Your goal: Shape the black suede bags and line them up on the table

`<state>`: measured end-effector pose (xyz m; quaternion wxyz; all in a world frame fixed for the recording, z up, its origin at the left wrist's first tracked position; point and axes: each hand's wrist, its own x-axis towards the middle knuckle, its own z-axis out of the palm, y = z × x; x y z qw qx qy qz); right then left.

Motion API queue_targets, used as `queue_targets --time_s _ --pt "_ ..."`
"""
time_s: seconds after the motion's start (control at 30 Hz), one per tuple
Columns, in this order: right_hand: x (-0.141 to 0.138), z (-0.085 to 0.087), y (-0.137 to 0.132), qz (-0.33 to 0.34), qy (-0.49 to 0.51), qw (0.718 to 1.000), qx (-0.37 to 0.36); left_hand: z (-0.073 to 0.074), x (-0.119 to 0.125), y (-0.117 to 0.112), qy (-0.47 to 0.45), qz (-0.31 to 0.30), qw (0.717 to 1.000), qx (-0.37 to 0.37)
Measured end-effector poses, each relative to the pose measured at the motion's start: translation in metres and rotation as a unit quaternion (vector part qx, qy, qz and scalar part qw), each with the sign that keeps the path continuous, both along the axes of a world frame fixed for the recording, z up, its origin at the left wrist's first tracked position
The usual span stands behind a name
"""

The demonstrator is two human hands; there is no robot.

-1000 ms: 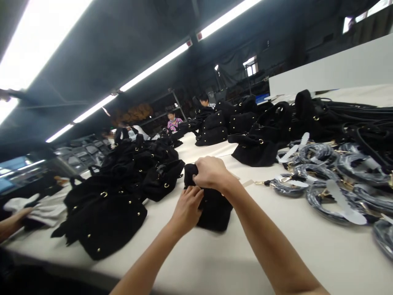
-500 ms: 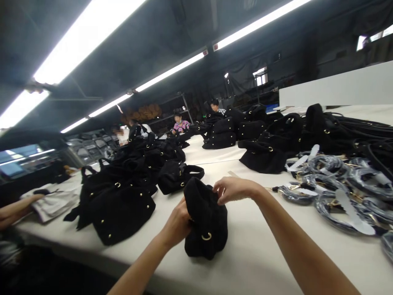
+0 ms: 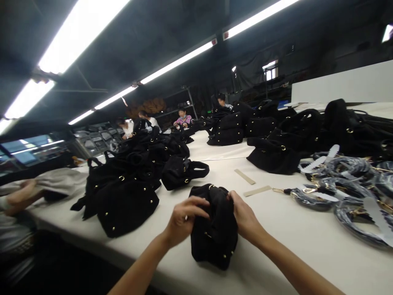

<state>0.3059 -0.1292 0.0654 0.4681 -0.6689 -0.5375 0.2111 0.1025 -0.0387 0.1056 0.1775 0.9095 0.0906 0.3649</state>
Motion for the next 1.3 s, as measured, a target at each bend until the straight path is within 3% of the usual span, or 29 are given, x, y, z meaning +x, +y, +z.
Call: queue_targets --time_s 0.07,0.13,0.23,0.3,0.47,0.57,0.67,0.8,0.87,0.93,1.03,1.2,1.3 --pt "-0.004 -0.002 -0.003 -0.010 0.020 0.999 -0.025 0.008 0.005 0.032 -0.007 0.175 0.984 0.016" --pt "-0.007 -0.003 -0.005 -0.025 0.023 0.999 -0.025 0.010 0.011 0.073 0.016 0.285 0.958 0.033" --pt "-0.007 -0.007 -0.008 -0.038 0.028 0.999 -0.016 -0.001 0.022 0.130 0.085 0.352 0.931 0.045" --pt "-0.007 -0.007 -0.010 -0.041 0.035 0.998 -0.021 -0.014 0.030 0.156 0.135 0.380 0.913 0.059" --pt "-0.002 -0.008 -0.009 -0.051 0.027 0.997 -0.043 -0.045 0.047 0.186 0.179 0.460 0.867 0.068" --pt "0.000 -0.011 -0.006 -0.041 0.038 0.997 -0.045 -0.051 0.053 0.199 0.157 0.520 0.839 0.031" --pt "0.001 -0.014 -0.005 -0.044 0.032 0.998 -0.039 -0.039 0.047 0.221 0.110 0.585 0.803 -0.037" --pt "0.001 -0.015 -0.005 -0.048 0.027 0.998 -0.035 -0.009 0.019 0.254 0.009 0.685 0.715 -0.137" --pt "0.001 -0.015 -0.004 -0.042 0.035 0.998 -0.036 0.000 0.001 0.265 -0.032 0.716 0.674 -0.180" --pt "0.001 -0.015 -0.003 -0.032 0.044 0.998 -0.040 0.004 -0.012 0.270 -0.062 0.727 0.651 -0.206" --pt "0.001 -0.017 -0.001 -0.030 0.047 0.998 -0.043 -0.002 -0.022 0.270 -0.093 0.719 0.658 -0.201" --pt "0.001 -0.022 0.003 -0.048 0.075 0.996 -0.028 -0.015 -0.020 0.261 -0.097 0.674 0.713 -0.167" --pt "0.001 -0.022 0.002 -0.059 0.095 0.994 -0.012 -0.015 -0.017 0.254 -0.083 0.654 0.730 -0.182"
